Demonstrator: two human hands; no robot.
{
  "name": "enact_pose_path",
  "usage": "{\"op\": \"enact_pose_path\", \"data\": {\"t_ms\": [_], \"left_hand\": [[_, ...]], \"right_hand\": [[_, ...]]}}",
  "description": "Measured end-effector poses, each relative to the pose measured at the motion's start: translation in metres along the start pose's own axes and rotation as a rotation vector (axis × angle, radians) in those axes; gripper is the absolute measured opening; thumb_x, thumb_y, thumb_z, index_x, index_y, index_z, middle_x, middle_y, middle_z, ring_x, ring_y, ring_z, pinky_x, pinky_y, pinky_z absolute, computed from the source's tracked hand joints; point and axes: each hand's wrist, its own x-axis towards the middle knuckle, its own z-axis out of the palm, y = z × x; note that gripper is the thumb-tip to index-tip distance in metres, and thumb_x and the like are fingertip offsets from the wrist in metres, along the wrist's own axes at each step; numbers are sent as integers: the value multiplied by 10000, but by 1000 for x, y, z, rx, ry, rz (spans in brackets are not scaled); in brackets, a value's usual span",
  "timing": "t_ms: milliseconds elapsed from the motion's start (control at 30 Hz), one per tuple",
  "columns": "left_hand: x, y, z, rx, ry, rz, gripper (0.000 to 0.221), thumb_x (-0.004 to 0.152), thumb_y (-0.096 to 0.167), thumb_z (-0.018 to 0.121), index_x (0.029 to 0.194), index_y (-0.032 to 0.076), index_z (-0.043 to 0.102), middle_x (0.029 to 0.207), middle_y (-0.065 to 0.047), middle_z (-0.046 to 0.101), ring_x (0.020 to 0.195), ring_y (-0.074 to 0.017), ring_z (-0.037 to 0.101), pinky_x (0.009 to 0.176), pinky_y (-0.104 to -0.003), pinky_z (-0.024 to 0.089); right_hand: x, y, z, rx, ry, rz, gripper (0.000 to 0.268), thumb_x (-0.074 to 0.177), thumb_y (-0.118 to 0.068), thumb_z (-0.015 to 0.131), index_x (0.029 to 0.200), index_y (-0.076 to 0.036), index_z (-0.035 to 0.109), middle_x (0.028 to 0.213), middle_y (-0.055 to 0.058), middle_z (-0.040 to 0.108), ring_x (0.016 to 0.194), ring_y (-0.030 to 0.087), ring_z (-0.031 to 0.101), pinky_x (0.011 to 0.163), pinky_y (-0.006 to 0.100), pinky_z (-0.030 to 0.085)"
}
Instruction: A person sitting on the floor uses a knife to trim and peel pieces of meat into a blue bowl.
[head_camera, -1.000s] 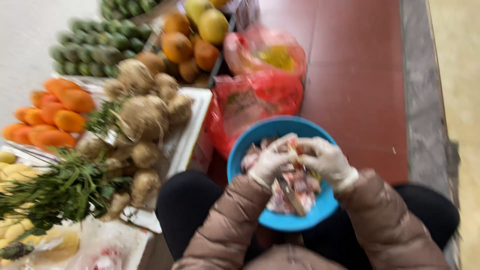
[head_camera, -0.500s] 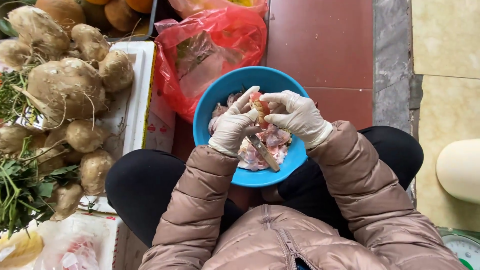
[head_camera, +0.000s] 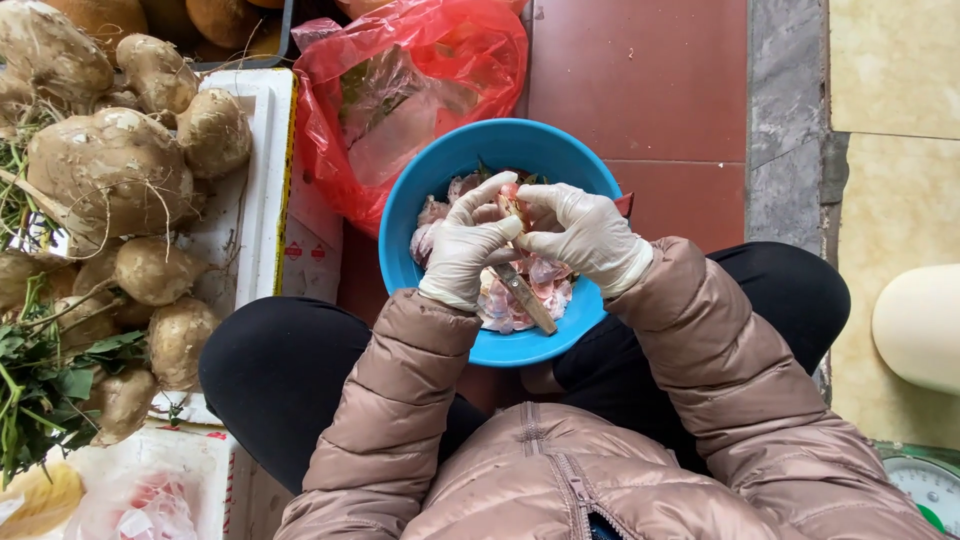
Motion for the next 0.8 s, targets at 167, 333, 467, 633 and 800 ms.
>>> {"op": "enact_pose_path", "data": {"t_ms": [167, 333, 467, 633, 800], "left_hand": [[-5, 4, 5, 9, 20, 0, 584, 819, 9, 814, 1375, 94, 658, 1004, -113, 585, 804, -237, 719, 656, -425, 700], [-5, 6, 1, 10, -1, -8, 573, 822, 26, 825, 1367, 111, 672, 1003, -123, 599, 813, -283, 739, 646, -457, 696], [-5, 3, 1, 2, 1, -10, 565, 823, 8, 822, 1360, 104, 676, 994, -127, 609, 800, -297, 748, 633, -457, 694], [0, -6, 0, 1, 16, -8, 558, 827, 2, 821, 1359, 92, 675, 987, -128, 623, 781, -300, 753, 625, -441, 695], [2, -10, 0, 10, 60, -37, 584, 796, -11, 828, 1348, 113, 687, 989, -137, 630, 755, -288, 748, 612, -440, 692]], "right_hand": [[-2, -4, -5, 58, -13, 46, 625, 766, -7, 838, 1362, -111, 678, 1072, 171, 719, 919, 193, 729, 728, 326, 640], [-1, 1, -7, 106, -32, -21, 589, 777, 33, 817, 1339, -90, 694, 1066, 185, 720, 937, 225, 740, 729, 334, 640], [-5, 1, -10, 104, -27, -40, 613, 760, 39, 838, 1343, -66, 680, 1070, 202, 709, 945, 245, 741, 741, 350, 640], [-3, 4, -7, 103, -30, -14, 642, 765, 45, 828, 1374, -46, 648, 1091, 208, 700, 953, 246, 732, 767, 363, 642], [3, 16, -6, 58, -65, 43, 638, 750, -4, 854, 1355, -120, 690, 1023, 138, 718, 903, 179, 727, 738, 301, 619]]}}
